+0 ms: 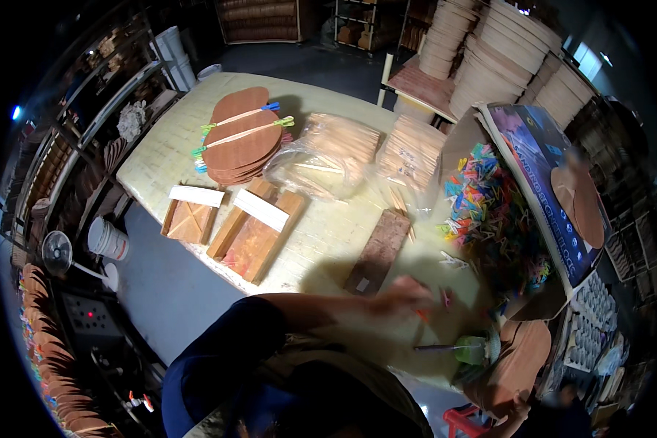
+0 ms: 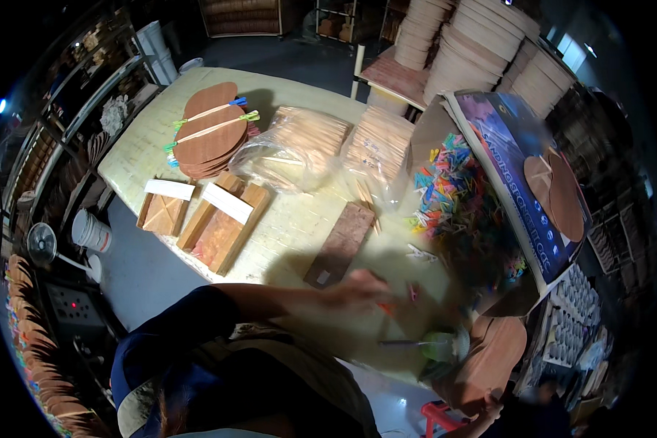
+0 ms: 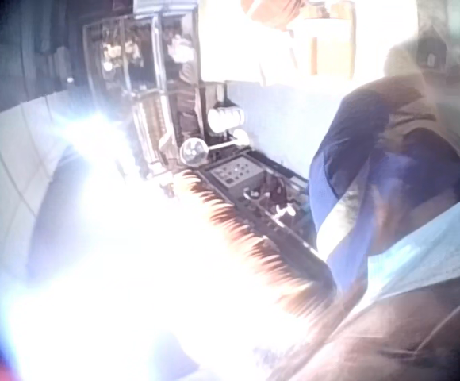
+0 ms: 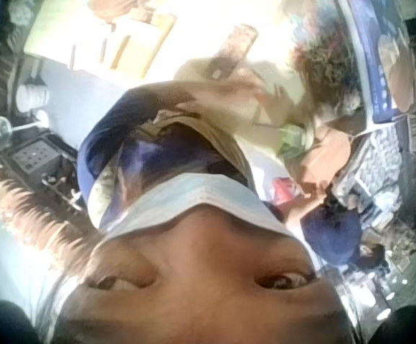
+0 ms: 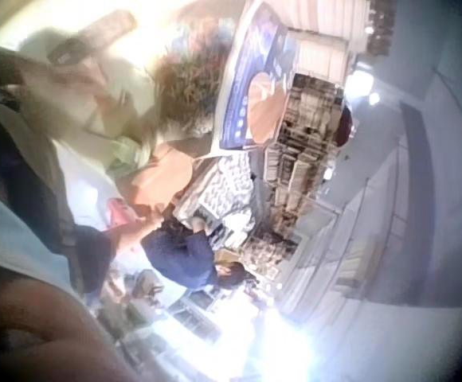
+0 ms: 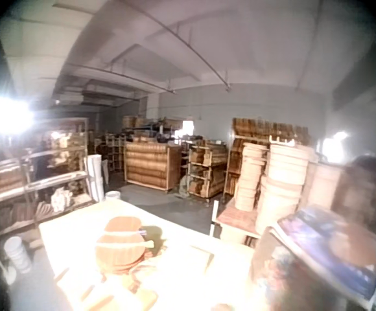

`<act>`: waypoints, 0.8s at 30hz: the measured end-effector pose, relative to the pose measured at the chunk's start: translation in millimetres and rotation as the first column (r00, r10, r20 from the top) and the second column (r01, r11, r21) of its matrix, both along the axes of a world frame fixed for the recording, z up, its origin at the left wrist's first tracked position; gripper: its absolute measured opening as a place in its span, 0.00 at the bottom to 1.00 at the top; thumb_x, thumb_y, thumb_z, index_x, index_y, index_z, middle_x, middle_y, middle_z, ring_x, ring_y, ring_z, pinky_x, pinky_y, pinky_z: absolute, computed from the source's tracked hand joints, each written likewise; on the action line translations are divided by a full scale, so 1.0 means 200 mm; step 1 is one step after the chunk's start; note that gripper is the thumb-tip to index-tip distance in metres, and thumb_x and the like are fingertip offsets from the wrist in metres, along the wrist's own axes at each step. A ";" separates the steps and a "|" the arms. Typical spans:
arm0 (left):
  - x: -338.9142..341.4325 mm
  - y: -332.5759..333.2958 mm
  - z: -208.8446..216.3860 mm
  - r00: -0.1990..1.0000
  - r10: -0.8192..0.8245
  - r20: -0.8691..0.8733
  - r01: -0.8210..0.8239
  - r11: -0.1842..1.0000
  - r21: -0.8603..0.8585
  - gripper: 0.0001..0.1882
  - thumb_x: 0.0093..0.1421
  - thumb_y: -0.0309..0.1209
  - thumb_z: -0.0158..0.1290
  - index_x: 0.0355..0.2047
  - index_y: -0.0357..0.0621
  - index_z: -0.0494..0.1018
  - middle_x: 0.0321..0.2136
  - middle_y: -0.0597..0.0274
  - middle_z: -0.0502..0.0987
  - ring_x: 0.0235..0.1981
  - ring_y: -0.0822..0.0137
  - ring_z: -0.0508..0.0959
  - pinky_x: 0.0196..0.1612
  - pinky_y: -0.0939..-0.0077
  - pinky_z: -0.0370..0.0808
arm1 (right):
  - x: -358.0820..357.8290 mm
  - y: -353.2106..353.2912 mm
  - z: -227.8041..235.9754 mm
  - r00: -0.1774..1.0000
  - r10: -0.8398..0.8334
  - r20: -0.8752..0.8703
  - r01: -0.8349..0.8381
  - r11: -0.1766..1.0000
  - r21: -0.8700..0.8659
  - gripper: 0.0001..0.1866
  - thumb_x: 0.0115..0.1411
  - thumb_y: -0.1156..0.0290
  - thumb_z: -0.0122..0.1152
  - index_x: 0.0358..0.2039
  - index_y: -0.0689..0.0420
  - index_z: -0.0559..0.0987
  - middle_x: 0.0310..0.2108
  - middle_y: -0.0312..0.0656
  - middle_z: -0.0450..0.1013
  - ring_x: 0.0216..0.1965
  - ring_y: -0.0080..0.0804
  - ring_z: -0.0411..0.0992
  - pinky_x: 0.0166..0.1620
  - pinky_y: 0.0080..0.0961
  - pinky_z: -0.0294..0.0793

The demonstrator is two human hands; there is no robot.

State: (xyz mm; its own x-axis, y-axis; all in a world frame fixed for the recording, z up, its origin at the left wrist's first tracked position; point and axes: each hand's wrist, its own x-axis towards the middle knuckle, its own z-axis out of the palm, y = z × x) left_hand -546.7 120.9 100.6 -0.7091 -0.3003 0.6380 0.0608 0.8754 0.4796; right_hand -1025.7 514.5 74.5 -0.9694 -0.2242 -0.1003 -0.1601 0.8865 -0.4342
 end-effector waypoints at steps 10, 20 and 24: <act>-1.00 0.78 -0.10 0.897 -0.344 0.277 0.438 0.774 -0.457 0.35 0.54 0.42 0.51 0.59 0.39 0.56 0.60 0.51 0.56 0.64 0.53 0.51 0.63 0.51 0.47 | -0.08 0.11 -0.07 0.986 -0.098 -0.131 0.151 0.861 0.487 0.59 0.30 0.25 0.59 0.58 0.52 0.63 0.54 0.50 0.66 0.55 0.53 0.63 0.53 0.46 0.66; -1.12 0.86 -0.05 0.728 -0.482 0.487 0.615 0.773 -0.155 0.42 0.48 0.39 0.59 0.59 0.33 0.53 0.63 0.48 0.50 0.65 0.52 0.45 0.65 0.59 0.46 | 0.19 -0.07 0.17 0.931 -0.309 0.195 0.345 0.918 -0.193 0.42 0.38 0.39 0.68 0.51 0.48 0.71 0.56 0.48 0.57 0.58 0.48 0.56 0.54 0.47 0.61; -1.10 0.87 -0.08 0.790 -0.405 0.460 0.558 0.786 -0.266 0.40 0.49 0.40 0.57 0.59 0.34 0.55 0.63 0.49 0.50 0.66 0.53 0.46 0.65 0.58 0.45 | 0.16 -0.04 0.10 0.802 -0.365 -0.473 0.454 0.887 0.085 0.31 0.47 0.48 0.65 0.51 0.45 0.71 0.49 0.44 0.66 0.51 0.47 0.64 0.50 0.38 0.66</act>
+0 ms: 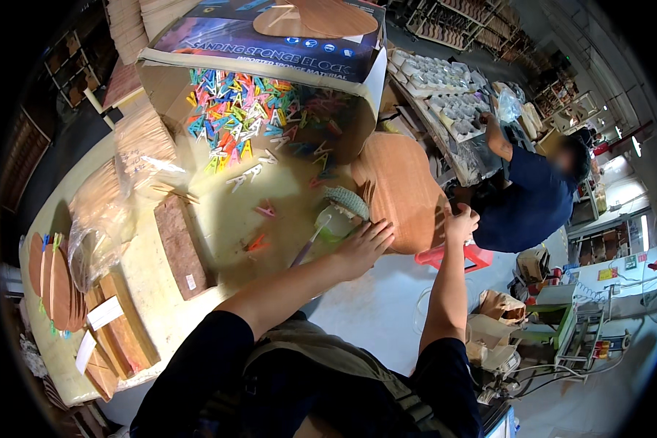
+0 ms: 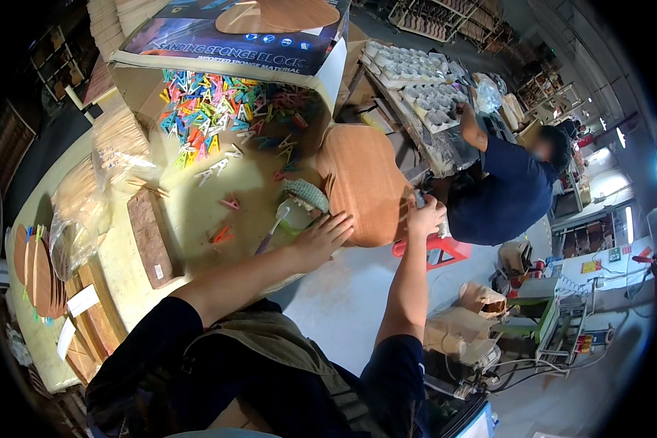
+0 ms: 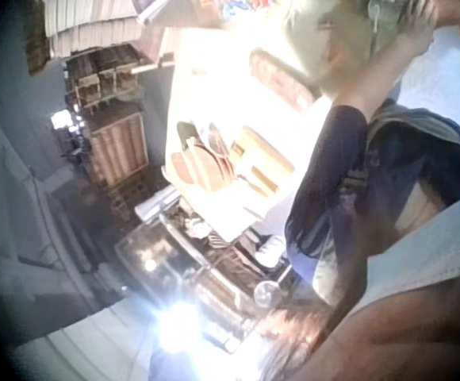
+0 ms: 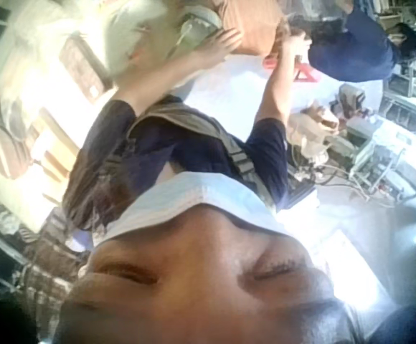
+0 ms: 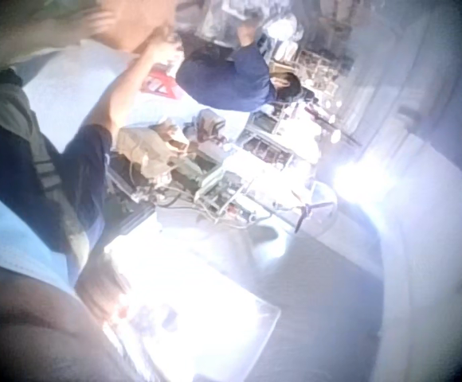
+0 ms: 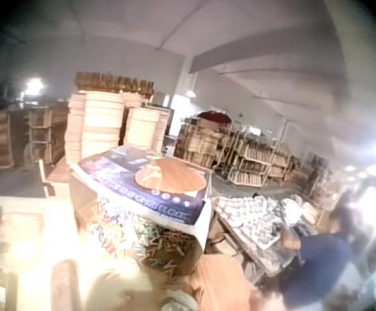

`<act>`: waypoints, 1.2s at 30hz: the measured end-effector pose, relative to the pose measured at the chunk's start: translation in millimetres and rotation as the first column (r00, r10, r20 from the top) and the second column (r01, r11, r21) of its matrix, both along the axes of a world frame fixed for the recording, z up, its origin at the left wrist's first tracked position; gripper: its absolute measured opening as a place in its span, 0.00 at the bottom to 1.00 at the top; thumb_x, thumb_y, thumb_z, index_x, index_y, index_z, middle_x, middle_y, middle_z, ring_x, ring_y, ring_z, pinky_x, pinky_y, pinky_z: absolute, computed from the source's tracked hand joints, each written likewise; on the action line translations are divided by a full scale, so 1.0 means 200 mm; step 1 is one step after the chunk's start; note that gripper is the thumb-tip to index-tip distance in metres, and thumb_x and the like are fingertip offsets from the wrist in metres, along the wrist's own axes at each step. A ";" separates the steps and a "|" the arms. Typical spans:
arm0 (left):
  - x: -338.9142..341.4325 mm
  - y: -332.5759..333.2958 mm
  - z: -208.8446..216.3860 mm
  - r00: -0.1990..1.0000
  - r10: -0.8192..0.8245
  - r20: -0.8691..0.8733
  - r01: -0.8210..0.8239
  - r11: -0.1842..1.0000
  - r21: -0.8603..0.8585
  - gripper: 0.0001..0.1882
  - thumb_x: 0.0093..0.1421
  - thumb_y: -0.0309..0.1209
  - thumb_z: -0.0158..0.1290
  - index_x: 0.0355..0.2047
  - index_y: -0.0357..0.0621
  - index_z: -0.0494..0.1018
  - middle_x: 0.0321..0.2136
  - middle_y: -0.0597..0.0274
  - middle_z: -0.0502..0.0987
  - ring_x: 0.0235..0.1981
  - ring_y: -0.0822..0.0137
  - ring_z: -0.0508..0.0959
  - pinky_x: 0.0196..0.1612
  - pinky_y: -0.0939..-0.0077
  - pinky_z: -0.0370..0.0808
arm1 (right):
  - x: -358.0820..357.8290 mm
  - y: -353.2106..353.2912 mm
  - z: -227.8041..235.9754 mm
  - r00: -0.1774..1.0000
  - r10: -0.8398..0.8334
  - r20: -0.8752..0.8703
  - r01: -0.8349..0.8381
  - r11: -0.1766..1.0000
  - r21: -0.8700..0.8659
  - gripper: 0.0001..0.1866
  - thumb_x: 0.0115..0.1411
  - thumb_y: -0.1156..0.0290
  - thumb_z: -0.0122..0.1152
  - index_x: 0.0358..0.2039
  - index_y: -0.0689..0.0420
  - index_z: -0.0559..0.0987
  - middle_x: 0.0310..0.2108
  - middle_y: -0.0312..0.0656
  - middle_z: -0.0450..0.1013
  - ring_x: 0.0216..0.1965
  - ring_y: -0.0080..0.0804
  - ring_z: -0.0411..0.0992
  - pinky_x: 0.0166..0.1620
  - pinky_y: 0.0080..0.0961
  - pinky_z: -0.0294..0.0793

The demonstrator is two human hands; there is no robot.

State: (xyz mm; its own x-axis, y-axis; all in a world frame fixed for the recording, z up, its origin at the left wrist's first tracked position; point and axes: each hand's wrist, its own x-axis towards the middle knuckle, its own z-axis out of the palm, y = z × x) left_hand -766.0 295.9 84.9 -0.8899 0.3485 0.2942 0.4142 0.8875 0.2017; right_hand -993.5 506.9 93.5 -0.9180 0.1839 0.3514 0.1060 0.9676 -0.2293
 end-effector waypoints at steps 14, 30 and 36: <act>0.05 0.02 -0.04 0.998 0.038 -0.057 -0.036 0.999 0.032 0.33 0.53 0.33 0.47 0.59 0.34 0.55 0.63 0.50 0.49 0.66 0.54 0.46 0.64 0.57 0.47 | -0.11 0.15 -0.01 0.950 0.303 0.077 -0.241 0.868 -0.434 0.23 0.53 0.50 0.62 0.29 0.62 0.81 0.19 0.40 0.74 0.20 0.28 0.71 0.27 0.25 0.69; 0.06 0.02 -0.08 0.992 0.061 -0.107 -0.067 0.996 -0.052 0.32 0.55 0.34 0.45 0.60 0.37 0.55 0.64 0.52 0.48 0.66 0.55 0.45 0.64 0.54 0.48 | -0.25 0.09 -0.08 0.939 0.337 0.067 -0.257 0.819 -0.513 0.22 0.52 0.53 0.65 0.34 0.62 0.81 0.23 0.38 0.75 0.23 0.24 0.71 0.27 0.23 0.69; 0.04 0.02 -0.11 0.993 0.064 -0.095 -0.068 0.997 -0.040 0.30 0.57 0.33 0.41 0.61 0.39 0.54 0.65 0.54 0.47 0.66 0.57 0.45 0.64 0.54 0.48 | -0.31 0.09 -0.08 0.934 0.305 0.187 -0.051 0.630 -0.775 0.29 0.51 0.53 0.66 0.39 0.70 0.77 0.34 0.43 0.75 0.36 0.29 0.70 0.41 0.25 0.69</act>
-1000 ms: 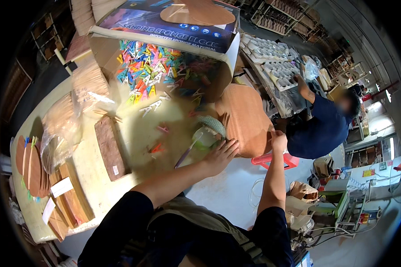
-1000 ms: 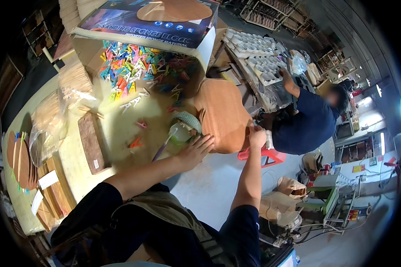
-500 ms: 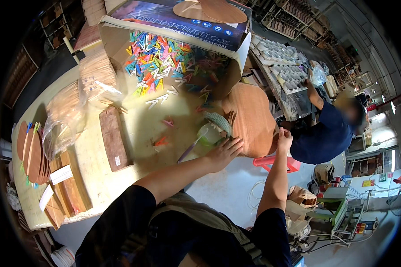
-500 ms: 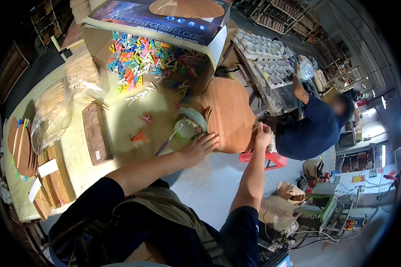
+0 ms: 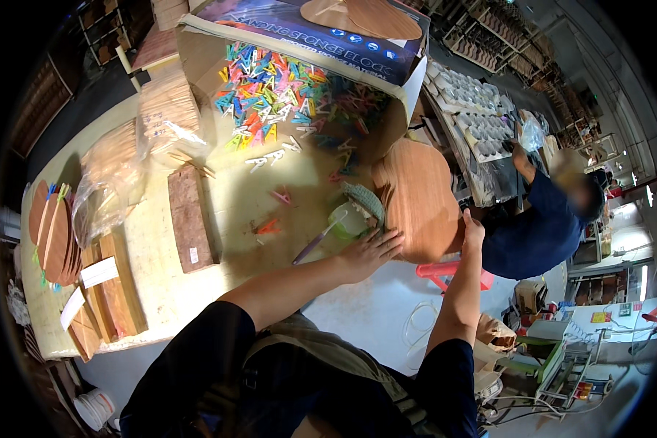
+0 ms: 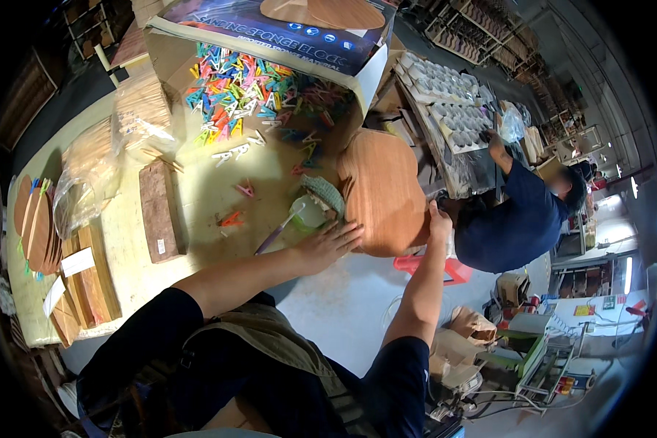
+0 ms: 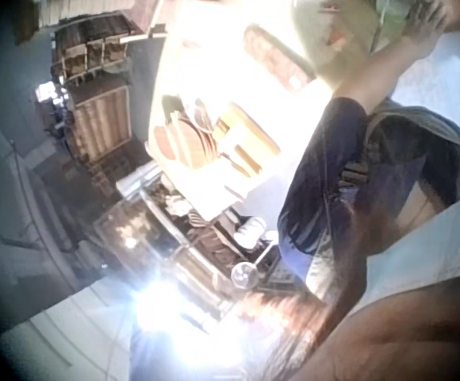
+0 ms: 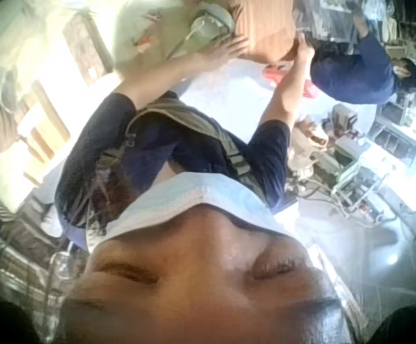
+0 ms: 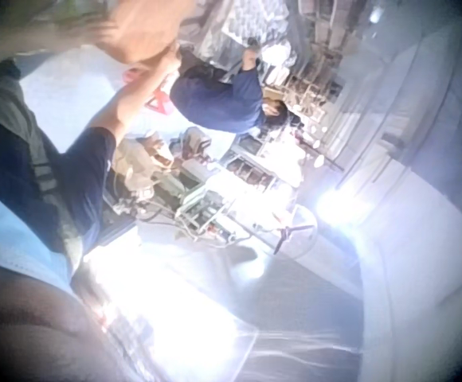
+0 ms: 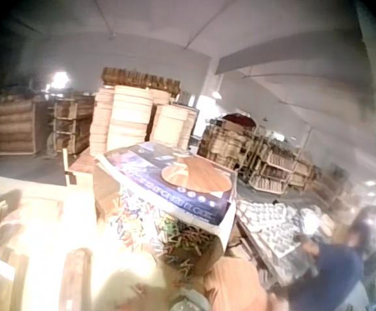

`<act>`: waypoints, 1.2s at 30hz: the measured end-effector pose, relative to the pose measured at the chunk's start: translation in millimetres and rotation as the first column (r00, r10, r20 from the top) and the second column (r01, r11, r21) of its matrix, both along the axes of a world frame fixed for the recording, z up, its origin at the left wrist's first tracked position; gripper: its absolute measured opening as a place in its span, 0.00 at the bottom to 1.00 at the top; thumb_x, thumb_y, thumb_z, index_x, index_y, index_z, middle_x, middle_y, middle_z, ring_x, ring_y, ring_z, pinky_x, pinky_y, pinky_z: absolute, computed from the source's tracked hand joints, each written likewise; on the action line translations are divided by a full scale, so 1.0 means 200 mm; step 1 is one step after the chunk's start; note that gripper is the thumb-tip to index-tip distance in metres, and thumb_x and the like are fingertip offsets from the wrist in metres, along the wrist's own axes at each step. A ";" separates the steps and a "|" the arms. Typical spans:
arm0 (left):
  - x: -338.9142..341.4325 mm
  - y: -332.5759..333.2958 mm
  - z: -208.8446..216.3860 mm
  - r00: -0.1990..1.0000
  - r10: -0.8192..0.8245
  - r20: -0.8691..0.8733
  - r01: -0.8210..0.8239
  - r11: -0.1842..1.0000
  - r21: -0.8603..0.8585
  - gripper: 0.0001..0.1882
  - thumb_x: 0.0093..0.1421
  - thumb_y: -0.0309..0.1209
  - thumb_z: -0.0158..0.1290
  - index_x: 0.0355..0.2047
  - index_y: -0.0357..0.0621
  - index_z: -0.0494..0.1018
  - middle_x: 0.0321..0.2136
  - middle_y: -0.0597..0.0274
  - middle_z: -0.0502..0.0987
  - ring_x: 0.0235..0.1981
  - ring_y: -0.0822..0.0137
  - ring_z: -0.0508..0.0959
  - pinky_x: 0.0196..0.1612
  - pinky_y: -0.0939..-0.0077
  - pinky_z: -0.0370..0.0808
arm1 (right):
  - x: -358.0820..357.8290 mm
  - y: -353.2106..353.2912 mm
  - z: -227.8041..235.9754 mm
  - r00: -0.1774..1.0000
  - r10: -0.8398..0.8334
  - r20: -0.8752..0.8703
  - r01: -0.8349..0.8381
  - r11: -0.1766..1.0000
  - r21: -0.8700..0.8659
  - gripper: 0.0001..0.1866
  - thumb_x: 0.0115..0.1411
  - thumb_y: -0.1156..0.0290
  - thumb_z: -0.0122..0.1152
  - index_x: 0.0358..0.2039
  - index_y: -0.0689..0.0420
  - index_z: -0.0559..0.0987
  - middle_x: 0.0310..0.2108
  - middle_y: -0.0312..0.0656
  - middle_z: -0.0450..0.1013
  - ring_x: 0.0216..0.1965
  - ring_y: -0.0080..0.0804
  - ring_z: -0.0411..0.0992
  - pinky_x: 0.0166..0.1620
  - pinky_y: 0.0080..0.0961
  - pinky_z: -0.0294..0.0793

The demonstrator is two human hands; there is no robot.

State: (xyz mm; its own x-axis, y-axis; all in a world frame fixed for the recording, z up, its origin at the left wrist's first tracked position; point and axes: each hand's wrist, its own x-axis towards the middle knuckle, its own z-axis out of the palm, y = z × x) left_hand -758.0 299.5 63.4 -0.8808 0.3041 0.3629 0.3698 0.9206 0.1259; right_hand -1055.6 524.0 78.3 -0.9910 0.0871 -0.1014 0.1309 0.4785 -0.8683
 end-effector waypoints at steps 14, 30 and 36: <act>0.23 -0.10 0.30 0.996 -0.085 -0.031 0.083 0.734 0.674 0.38 0.53 0.30 0.57 0.61 0.40 0.51 0.62 0.52 0.51 0.64 0.53 0.49 0.64 0.58 0.51 | 0.79 0.13 0.45 0.980 0.115 -0.163 -0.196 0.717 -0.669 0.13 0.62 0.66 0.53 0.44 0.60 0.73 0.42 0.44 0.74 0.44 0.36 0.72 0.47 0.36 0.74; 1.93 -0.92 0.03 0.534 0.639 0.554 -0.254 -0.504 0.826 0.19 0.60 0.19 0.46 0.53 0.38 0.67 0.41 0.62 0.75 0.40 0.74 0.74 0.46 0.80 0.70 | 1.80 -1.50 0.00 0.444 0.890 0.104 -0.800 0.341 0.494 0.24 0.59 0.51 0.50 0.43 0.60 0.72 0.31 0.54 0.75 0.32 0.51 0.74 0.34 0.45 0.72; 1.82 -1.09 -0.13 0.542 0.672 0.505 -0.107 -0.541 0.834 0.19 0.60 0.19 0.46 0.53 0.35 0.66 0.42 0.60 0.75 0.40 0.73 0.74 0.46 0.80 0.71 | 1.75 -1.67 -0.22 0.507 0.844 0.176 -0.699 0.284 0.656 0.22 0.56 0.53 0.52 0.40 0.59 0.76 0.33 0.55 0.75 0.39 0.53 0.73 0.43 0.46 0.71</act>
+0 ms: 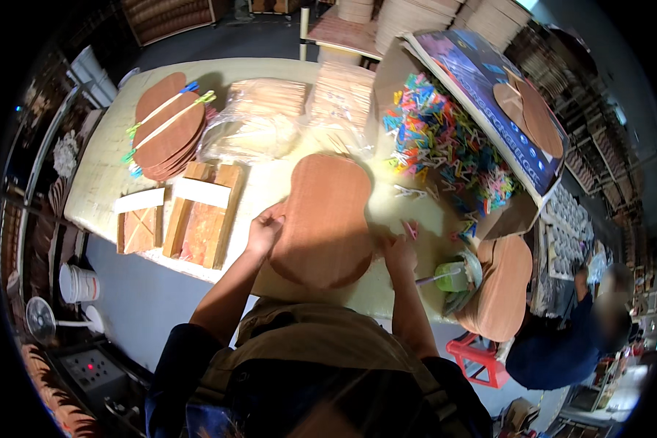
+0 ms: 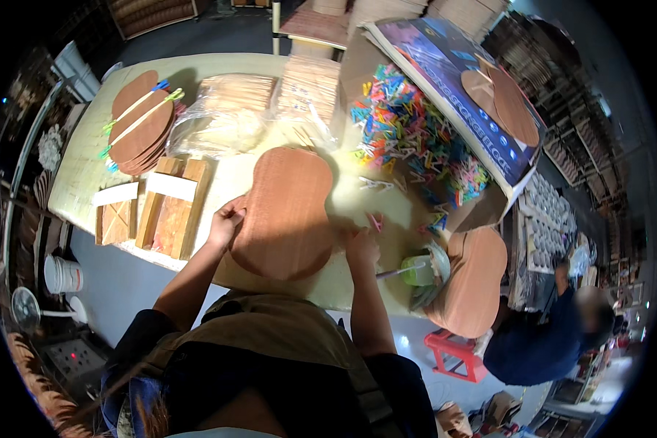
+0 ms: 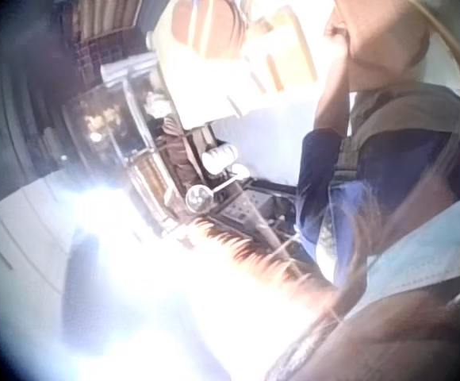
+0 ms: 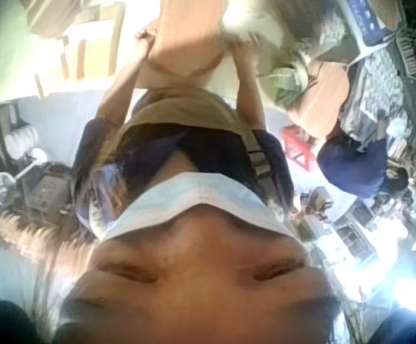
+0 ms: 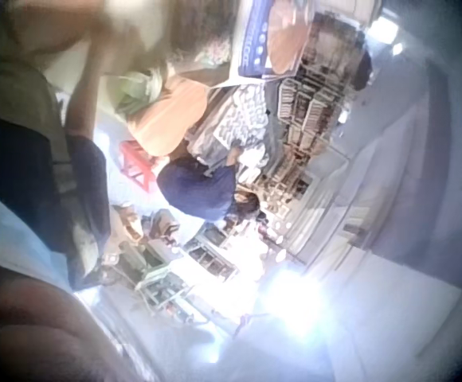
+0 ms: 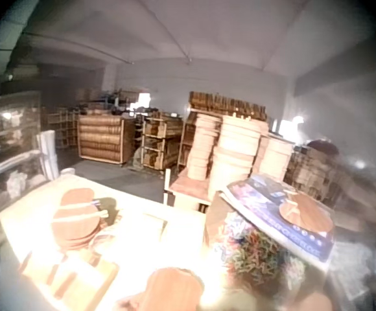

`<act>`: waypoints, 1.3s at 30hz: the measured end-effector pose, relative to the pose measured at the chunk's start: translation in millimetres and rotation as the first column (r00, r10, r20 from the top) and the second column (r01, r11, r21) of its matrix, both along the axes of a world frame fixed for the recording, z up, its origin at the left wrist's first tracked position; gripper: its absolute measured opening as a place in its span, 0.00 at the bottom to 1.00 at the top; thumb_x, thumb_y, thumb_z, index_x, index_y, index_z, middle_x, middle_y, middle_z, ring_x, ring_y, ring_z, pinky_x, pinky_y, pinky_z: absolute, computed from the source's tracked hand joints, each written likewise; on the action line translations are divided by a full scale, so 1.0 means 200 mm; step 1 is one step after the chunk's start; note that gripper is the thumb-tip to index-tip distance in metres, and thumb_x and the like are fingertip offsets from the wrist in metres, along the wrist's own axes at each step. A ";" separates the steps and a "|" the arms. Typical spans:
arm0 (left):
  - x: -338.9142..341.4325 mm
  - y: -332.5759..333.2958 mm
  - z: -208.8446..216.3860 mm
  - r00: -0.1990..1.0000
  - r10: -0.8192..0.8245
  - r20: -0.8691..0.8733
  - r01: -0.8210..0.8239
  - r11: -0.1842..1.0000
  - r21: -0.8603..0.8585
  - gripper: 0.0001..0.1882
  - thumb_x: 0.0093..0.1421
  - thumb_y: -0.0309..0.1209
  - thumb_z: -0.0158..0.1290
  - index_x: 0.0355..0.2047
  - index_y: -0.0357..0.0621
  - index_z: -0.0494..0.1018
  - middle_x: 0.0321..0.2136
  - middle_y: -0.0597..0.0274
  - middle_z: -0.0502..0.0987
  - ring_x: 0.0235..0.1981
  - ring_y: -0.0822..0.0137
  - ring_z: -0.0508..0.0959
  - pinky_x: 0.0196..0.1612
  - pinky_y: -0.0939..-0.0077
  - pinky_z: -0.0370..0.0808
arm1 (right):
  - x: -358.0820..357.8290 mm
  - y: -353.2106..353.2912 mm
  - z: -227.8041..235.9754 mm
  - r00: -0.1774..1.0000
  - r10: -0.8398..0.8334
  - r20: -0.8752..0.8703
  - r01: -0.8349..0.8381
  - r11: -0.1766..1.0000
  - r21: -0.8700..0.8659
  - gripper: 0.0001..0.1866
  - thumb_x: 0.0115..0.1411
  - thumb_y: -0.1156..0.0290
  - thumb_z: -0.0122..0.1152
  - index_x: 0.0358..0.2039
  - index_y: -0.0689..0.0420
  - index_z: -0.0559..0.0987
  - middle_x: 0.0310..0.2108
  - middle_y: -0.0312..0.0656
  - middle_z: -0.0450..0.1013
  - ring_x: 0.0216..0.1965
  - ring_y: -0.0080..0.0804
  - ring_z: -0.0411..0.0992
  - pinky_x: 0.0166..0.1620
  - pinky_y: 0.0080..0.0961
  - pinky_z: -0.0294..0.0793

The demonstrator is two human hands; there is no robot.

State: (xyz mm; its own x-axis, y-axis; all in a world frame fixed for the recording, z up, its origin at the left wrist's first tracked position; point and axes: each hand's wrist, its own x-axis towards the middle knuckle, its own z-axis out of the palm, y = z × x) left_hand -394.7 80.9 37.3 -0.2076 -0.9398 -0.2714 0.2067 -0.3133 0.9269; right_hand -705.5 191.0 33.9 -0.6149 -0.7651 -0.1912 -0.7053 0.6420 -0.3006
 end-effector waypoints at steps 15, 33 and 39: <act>0.78 -0.41 -0.11 0.570 0.822 0.018 -0.802 0.550 0.233 0.07 0.59 0.31 0.53 0.30 0.42 0.69 0.20 0.66 0.69 0.17 0.74 0.68 0.15 0.80 0.63 | -0.20 -0.05 -0.16 0.877 0.450 -0.167 -0.472 0.872 -0.130 0.18 0.53 0.55 0.58 0.33 0.57 0.81 0.52 0.51 0.67 0.61 0.56 0.50 0.64 0.45 0.46; 0.73 -0.40 -0.14 0.401 0.905 -0.142 -0.844 0.425 0.329 0.11 0.59 0.30 0.54 0.20 0.44 0.70 0.15 0.68 0.68 0.14 0.75 0.67 0.14 0.81 0.61 | -0.15 0.02 -0.09 0.959 0.147 0.241 -0.051 0.930 -0.363 0.12 0.50 0.63 0.62 0.28 0.58 0.80 0.51 0.48 0.69 0.51 0.41 0.69 0.43 0.37 0.71; 0.73 -0.39 -0.10 0.465 0.876 -0.124 -0.788 0.474 0.393 0.10 0.59 0.30 0.54 0.20 0.46 0.71 0.14 0.70 0.66 0.13 0.74 0.62 0.14 0.80 0.60 | -0.17 -0.02 -0.09 0.976 0.133 0.173 -0.098 0.975 -0.198 0.14 0.50 0.61 0.63 0.21 0.61 0.77 0.55 0.48 0.65 0.57 0.41 0.64 0.46 0.35 0.70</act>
